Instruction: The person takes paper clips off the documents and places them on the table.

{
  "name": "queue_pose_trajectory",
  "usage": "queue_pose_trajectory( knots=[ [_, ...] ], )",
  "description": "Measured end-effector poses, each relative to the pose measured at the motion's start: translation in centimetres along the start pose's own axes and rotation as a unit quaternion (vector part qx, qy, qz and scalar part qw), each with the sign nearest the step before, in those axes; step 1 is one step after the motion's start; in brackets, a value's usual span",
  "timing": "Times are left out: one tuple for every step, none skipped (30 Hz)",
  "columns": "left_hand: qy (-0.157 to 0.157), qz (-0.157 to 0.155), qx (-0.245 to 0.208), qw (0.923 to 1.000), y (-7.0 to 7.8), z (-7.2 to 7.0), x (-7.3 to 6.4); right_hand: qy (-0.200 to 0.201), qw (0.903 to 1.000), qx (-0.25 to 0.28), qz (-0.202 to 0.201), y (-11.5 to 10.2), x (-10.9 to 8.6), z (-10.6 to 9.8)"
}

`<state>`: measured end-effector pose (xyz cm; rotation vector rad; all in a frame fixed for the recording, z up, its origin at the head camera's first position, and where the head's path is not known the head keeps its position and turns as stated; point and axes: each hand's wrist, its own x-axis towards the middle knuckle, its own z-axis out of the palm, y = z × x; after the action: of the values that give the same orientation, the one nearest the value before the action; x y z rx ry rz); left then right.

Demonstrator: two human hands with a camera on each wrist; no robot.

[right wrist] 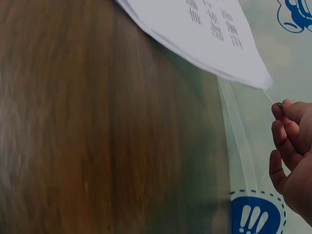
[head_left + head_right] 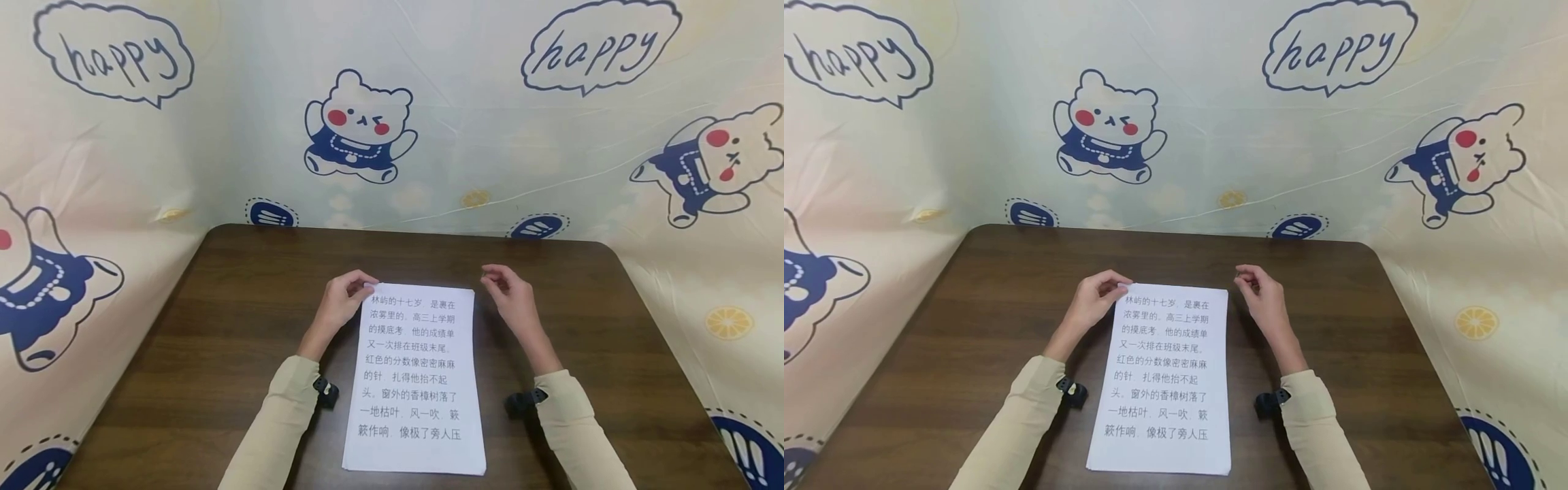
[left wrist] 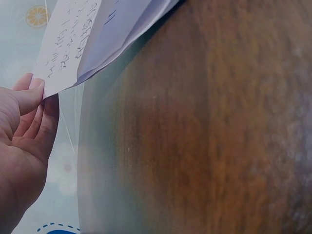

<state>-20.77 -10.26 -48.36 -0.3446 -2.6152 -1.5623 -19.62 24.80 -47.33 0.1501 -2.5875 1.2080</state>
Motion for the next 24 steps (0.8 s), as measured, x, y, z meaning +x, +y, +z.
queue_pose_trajectory(
  knots=[
    [0.0, -0.001, 0.002, 1.0, 0.0, 0.0, 0.0, -0.001, 1.0, -0.001, 0.002, 0.1, 0.0, -0.2],
    [0.0, -0.002, 0.003, 1.0, 0.0, 0.0, 0.0, -0.001, 1.0, 0.0, 0.001, 0.2, 0.0, -0.4],
    [0.0, -0.004, 0.004, 1.0, 0.1, 0.0, 0.0, -0.003, 1.0, 0.0, 0.0, 0.3, 0.0, -0.6],
    [-0.001, -0.006, 0.004, 1.0, 0.1, 0.0, 0.0, -0.005, 1.0, -0.001, -0.001, 0.5, 0.0, -0.8],
    [-0.001, -0.008, 0.005, 1.0, 0.1, 0.0, 0.0, -0.006, 1.0, -0.004, -0.001, 0.6, -0.1, -1.0],
    [-0.001, -0.01, 0.006, 0.9999, 0.1, 0.0, 0.0, -0.009, 0.9999, -0.008, 0.0, 0.8, -0.1, -1.2],
    [-0.002, -0.011, 0.006, 0.9999, 0.1, 0.0, 0.0, -0.013, 0.9998, -0.011, 0.003, 0.9, -0.1, -1.4],
    [-0.002, -0.011, 0.007, 0.9999, 0.1, 0.0, 0.0, -0.017, 0.9997, -0.017, 0.007, 1.0, -0.1, -1.6],
    [-0.003, -0.012, 0.007, 0.9999, 0.1, 0.0, 0.0, -0.021, 0.9994, -0.024, 0.011, 1.2, -0.2, -1.7],
    [-0.003, -0.011, 0.008, 0.9999, 0.1, 0.0, 0.0, -0.025, 0.9991, -0.031, 0.015, 1.4, -0.2, -1.9],
    [-0.003, -0.011, 0.009, 0.9999, 0.1, 0.0, 0.0, -0.029, 0.9987, -0.036, 0.021, 1.5, -0.3, -2.0],
    [-0.003, -0.01, 0.008, 0.9999, 0.2, 0.0, 0.0, -0.033, 0.9982, -0.041, 0.027, 1.7, -0.3, -2.1],
    [-0.003, -0.009, 0.009, 0.9999, 0.2, 0.0, 0.0, -0.036, 0.9977, -0.047, 0.032, 1.8, -0.3, -2.2],
    [-0.002, -0.008, 0.009, 0.9999, 0.2, 0.0, 0.0, -0.038, 0.9973, -0.051, 0.037, 2.0, -0.4, -2.3],
    [-0.002, -0.008, 0.008, 0.9999, 0.2, 0.0, 0.0, -0.04, 0.9969, -0.054, 0.04, 2.1, -0.4, -2.4],
    [-0.002, -0.009, 0.008, 0.9999, 0.2, 0.0, 0.0, -0.043, 0.9966, -0.056, 0.043, 2.3, -0.4, -2.5],
    [-0.002, -0.009, 0.008, 0.9999, 0.2, 0.0, 0.0, -0.046, 0.9962, -0.058, 0.046, 2.4, -0.4, -2.6],
    [-0.002, -0.009, 0.007, 0.9999, 0.2, 0.0, 0.0, -0.048, 0.9958, -0.061, 0.048, 2.5, -0.4, -2.6],
    [-0.002, -0.01, 0.007, 0.9999, 0.2, 0.0, 0.0, -0.049, 0.9955, -0.063, 0.05, 2.7, -0.4, -2.7],
    [-0.001, -0.01, 0.007, 0.9999, 0.2, 0.0, 0.0, -0.052, 0.9952, -0.064, 0.052, 2.7, -0.4, -2.8],
    [-0.001, -0.01, 0.007, 0.9999, 0.2, 0.0, 0.0, -0.055, 0.9948, -0.066, 0.055, 2.8, -0.4, -2.8],
    [-0.001, -0.011, 0.006, 0.9999, 0.2, 0.0, 0.0, -0.058, 0.9945, -0.067, 0.055, 3.0, -0.4, -2.9],
    [-0.001, -0.011, 0.007, 0.9999, 0.1, 0.0, 0.0, -0.061, 0.9939, -0.069, 0.059, 3.1, -0.4, -3.0],
    [-0.001, -0.011, 0.007, 0.9999, 0.1, 0.0, 0.0, -0.065, 0.9935, -0.072, 0.06, 3.1, -0.4, -3.0]
  ],
)
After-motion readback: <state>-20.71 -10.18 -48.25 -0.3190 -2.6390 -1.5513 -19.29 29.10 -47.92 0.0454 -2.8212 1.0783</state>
